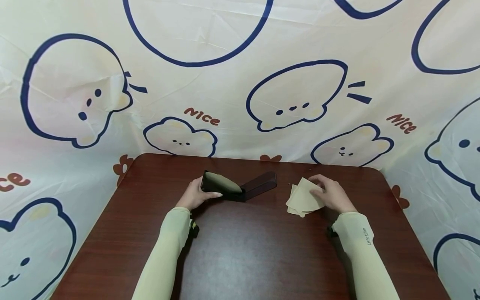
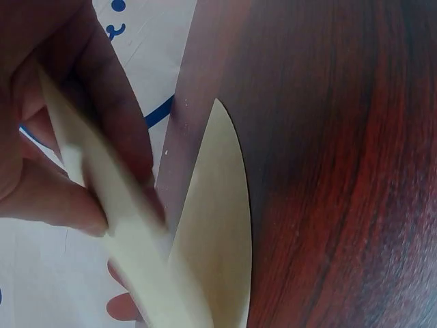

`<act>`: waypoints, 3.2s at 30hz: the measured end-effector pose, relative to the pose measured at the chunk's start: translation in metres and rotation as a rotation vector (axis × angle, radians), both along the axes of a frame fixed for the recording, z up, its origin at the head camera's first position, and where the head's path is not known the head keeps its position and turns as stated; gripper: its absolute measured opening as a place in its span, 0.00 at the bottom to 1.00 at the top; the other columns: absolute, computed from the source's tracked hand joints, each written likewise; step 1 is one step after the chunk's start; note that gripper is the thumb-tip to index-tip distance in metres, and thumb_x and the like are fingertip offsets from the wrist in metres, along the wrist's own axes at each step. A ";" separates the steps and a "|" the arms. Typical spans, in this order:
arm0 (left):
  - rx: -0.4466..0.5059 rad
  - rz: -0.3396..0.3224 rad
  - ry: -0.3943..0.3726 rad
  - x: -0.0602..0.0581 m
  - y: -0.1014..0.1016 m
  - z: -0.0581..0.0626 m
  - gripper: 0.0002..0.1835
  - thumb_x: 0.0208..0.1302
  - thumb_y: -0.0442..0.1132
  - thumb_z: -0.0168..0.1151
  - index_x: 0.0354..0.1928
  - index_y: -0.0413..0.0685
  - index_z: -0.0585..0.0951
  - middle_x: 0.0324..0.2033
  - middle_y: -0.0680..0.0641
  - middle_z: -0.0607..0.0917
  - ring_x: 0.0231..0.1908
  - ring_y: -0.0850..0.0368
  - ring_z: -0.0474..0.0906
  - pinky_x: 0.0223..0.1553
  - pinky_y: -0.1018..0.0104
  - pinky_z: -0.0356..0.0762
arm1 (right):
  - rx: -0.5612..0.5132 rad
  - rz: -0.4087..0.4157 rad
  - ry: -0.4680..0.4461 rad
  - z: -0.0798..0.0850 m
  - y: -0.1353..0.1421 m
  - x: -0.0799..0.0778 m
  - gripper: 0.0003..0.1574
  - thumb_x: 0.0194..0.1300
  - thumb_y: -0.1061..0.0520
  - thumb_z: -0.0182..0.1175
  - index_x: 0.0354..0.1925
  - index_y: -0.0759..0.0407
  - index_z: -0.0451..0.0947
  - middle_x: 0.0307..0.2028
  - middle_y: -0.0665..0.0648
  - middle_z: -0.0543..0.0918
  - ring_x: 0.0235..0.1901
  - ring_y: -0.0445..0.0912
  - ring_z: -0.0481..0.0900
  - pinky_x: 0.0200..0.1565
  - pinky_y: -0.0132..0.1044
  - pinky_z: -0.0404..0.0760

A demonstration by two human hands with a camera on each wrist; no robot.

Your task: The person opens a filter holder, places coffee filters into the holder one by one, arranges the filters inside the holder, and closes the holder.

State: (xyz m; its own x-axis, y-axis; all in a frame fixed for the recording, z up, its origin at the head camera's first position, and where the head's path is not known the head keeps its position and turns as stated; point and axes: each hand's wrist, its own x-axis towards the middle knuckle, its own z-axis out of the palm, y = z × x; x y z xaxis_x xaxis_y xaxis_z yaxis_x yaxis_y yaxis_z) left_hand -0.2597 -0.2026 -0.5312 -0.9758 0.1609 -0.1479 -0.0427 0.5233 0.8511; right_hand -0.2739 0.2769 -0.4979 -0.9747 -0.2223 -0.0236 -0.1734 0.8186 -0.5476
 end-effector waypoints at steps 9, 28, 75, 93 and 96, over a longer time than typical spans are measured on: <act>0.003 -0.006 0.005 -0.001 0.000 0.002 0.42 0.57 0.54 0.79 0.72 0.53 0.73 0.71 0.46 0.76 0.75 0.43 0.64 0.72 0.40 0.66 | -0.101 0.010 0.040 0.000 0.003 0.001 0.06 0.72 0.58 0.65 0.46 0.53 0.84 0.47 0.60 0.86 0.44 0.55 0.79 0.46 0.46 0.77; 0.013 -0.008 0.020 0.000 0.000 0.001 0.38 0.58 0.52 0.79 0.69 0.54 0.76 0.67 0.47 0.80 0.72 0.45 0.70 0.70 0.41 0.69 | -0.029 0.130 -0.045 -0.005 -0.002 0.006 0.37 0.58 0.61 0.76 0.65 0.63 0.77 0.64 0.71 0.78 0.63 0.65 0.75 0.62 0.60 0.75; 0.027 -0.013 0.001 0.001 -0.001 0.003 0.39 0.59 0.50 0.78 0.71 0.53 0.74 0.69 0.46 0.77 0.74 0.44 0.66 0.71 0.41 0.68 | 0.396 0.189 0.107 0.006 -0.041 0.018 0.15 0.66 0.59 0.68 0.22 0.53 0.80 0.17 0.48 0.75 0.20 0.43 0.69 0.26 0.37 0.69; 0.028 -0.008 0.008 0.001 0.000 0.001 0.33 0.58 0.52 0.79 0.64 0.54 0.78 0.63 0.47 0.82 0.67 0.46 0.74 0.68 0.44 0.73 | 0.134 0.047 0.350 0.028 -0.023 0.024 0.08 0.66 0.63 0.67 0.44 0.58 0.87 0.33 0.58 0.90 0.26 0.48 0.82 0.33 0.50 0.81; 0.026 -0.006 0.010 0.000 -0.001 0.001 0.37 0.58 0.52 0.79 0.68 0.53 0.76 0.66 0.47 0.80 0.71 0.45 0.70 0.70 0.42 0.70 | 0.022 0.001 0.276 0.031 -0.020 0.023 0.06 0.69 0.61 0.66 0.44 0.59 0.86 0.29 0.57 0.87 0.22 0.46 0.76 0.31 0.44 0.76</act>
State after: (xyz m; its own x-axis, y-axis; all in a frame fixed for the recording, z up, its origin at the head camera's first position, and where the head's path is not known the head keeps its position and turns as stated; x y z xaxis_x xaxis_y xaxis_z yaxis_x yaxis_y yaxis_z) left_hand -0.2593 -0.2031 -0.5299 -0.9763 0.1701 -0.1339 -0.0313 0.5014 0.8646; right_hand -0.2506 0.2569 -0.4674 -0.9445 -0.2258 0.2385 -0.3148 0.8292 -0.4618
